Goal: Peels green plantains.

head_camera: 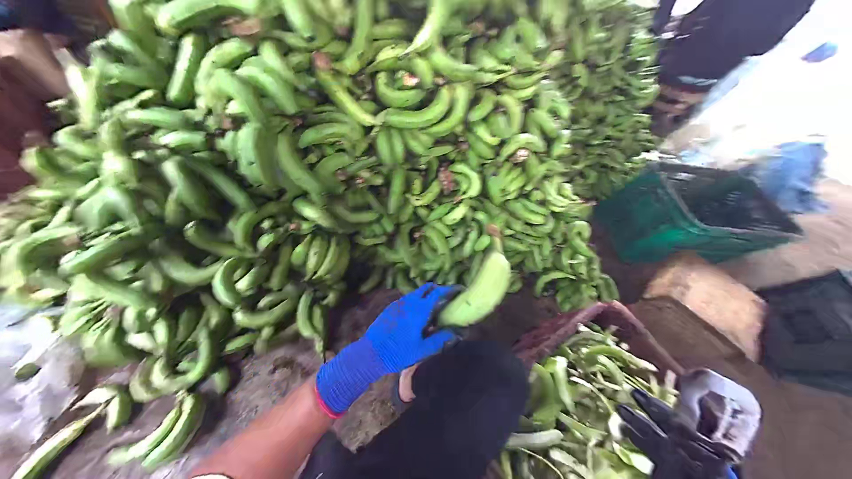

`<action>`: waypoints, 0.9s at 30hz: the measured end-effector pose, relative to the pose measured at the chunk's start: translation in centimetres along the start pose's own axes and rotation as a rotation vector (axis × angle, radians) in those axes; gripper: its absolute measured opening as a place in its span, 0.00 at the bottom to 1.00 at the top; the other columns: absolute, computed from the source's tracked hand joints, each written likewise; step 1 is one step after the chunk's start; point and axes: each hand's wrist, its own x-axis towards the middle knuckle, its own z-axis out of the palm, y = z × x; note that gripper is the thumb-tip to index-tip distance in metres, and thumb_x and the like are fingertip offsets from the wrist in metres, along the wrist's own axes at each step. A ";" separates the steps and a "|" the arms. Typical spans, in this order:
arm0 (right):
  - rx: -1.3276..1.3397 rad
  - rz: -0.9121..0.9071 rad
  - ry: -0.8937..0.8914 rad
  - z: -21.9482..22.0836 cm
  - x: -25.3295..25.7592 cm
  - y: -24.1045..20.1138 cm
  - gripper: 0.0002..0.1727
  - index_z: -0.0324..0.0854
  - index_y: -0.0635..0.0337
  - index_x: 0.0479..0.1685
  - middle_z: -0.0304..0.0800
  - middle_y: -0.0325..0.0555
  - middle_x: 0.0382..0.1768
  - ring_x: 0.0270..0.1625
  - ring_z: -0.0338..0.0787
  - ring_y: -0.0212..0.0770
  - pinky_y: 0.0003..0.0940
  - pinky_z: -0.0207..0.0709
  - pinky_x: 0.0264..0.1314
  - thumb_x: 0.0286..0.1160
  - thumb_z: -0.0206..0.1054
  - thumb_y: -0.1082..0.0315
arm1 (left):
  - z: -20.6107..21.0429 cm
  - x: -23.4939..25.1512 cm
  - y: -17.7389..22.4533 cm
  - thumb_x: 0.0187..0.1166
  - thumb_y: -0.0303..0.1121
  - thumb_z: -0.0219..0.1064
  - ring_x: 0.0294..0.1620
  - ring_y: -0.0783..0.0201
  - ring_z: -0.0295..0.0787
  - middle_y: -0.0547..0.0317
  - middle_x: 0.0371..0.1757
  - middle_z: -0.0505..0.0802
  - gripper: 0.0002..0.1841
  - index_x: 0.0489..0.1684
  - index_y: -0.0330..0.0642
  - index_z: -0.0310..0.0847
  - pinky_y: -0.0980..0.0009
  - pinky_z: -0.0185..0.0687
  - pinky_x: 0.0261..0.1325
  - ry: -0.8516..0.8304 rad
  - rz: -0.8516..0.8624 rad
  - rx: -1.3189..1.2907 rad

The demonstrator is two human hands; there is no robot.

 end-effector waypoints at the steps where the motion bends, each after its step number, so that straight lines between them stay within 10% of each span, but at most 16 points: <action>1: 0.133 -0.050 -0.039 -0.2 0.1 0.0 0.35 0.61 0.64 0.85 0.75 0.49 0.82 0.81 0.79 0.47 0.49 0.75 0.82 0.84 0.63 0.57 | 0.8 2.1 2.3 0.74 0.43 0.74 0.70 0.38 0.82 0.34 0.71 0.83 0.34 0.81 0.40 0.73 0.42 0.76 0.71 -0.078 0.122 0.066; 4: 0.254 -0.165 0.006 -0.8 -0.7 -1.4 0.35 0.72 0.49 0.83 0.80 0.39 0.79 0.77 0.83 0.45 0.51 0.80 0.77 0.75 0.73 0.50 | 4.7 6.7 8.9 0.72 0.43 0.76 0.63 0.35 0.86 0.37 0.64 0.88 0.28 0.73 0.45 0.82 0.39 0.80 0.62 -0.248 0.572 0.224; 7: 0.159 -0.292 0.348 -2.3 -2.2 -2.0 0.27 0.78 0.51 0.72 0.91 0.28 0.61 0.61 0.89 0.28 0.31 0.84 0.67 0.75 0.73 0.52 | 7.8 9.7 14.6 0.68 0.36 0.79 0.63 0.34 0.85 0.35 0.64 0.87 0.30 0.74 0.45 0.81 0.40 0.78 0.63 -0.284 0.826 0.171; 11: 0.360 -0.548 0.518 -4.9 -2.4 0.3 0.27 0.81 0.45 0.72 0.90 0.34 0.66 0.67 0.88 0.37 0.43 0.85 0.70 0.75 0.73 0.49 | 14.2 12.6 16.8 0.75 0.34 0.72 0.69 0.61 0.84 0.36 0.80 0.74 0.47 0.91 0.28 0.44 0.69 0.81 0.70 -0.370 0.457 -0.627; 13: 0.261 -0.395 0.708 -4.6 -2.8 1.2 0.31 0.72 0.60 0.73 0.91 0.37 0.58 0.58 0.92 0.34 0.37 0.88 0.61 0.74 0.72 0.54 | 17.2 11.7 17.3 0.83 0.28 0.63 0.68 0.64 0.82 0.38 0.80 0.73 0.42 0.92 0.31 0.36 0.70 0.81 0.68 -0.546 0.172 -0.942; 16: -0.100 -0.040 0.667 -4.4 -2.7 1.6 0.37 0.61 0.74 0.83 0.85 0.55 0.64 0.58 0.91 0.37 0.36 0.88 0.61 0.72 0.65 0.66 | 20.2 11.3 17.3 0.84 0.27 0.64 0.60 0.63 0.88 0.42 0.68 0.83 0.32 0.86 0.30 0.55 0.65 0.88 0.60 -0.352 -0.113 -1.028; 19: -0.396 0.102 0.665 -3.7 -2.3 0.7 0.34 0.68 0.67 0.84 0.88 0.62 0.63 0.57 0.92 0.44 0.42 0.84 0.62 0.76 0.65 0.66 | 20.4 12.6 15.7 0.77 0.28 0.70 0.67 0.63 0.84 0.38 0.70 0.84 0.35 0.83 0.25 0.59 0.69 0.80 0.70 -0.161 0.014 -0.786; 23: -0.422 -0.084 0.800 -3.3 -2.8 0.8 0.29 0.75 0.76 0.72 0.92 0.50 0.48 0.41 0.91 0.28 0.28 0.88 0.47 0.73 0.64 0.65 | 19.6 13.2 15.2 0.73 0.34 0.73 0.68 0.62 0.84 0.34 0.66 0.86 0.34 0.76 0.21 0.68 0.68 0.74 0.75 -0.088 0.218 -0.533; 27: -0.464 0.699 0.157 -4.8 -2.2 3.4 0.27 0.72 0.63 0.79 0.89 0.64 0.55 0.51 0.92 0.56 0.55 0.82 0.60 0.93 0.53 0.53 | 19.1 12.4 14.9 0.73 0.23 0.69 0.56 0.79 0.87 0.58 0.57 0.89 0.30 0.74 0.24 0.64 0.80 0.83 0.63 -0.283 0.162 -0.918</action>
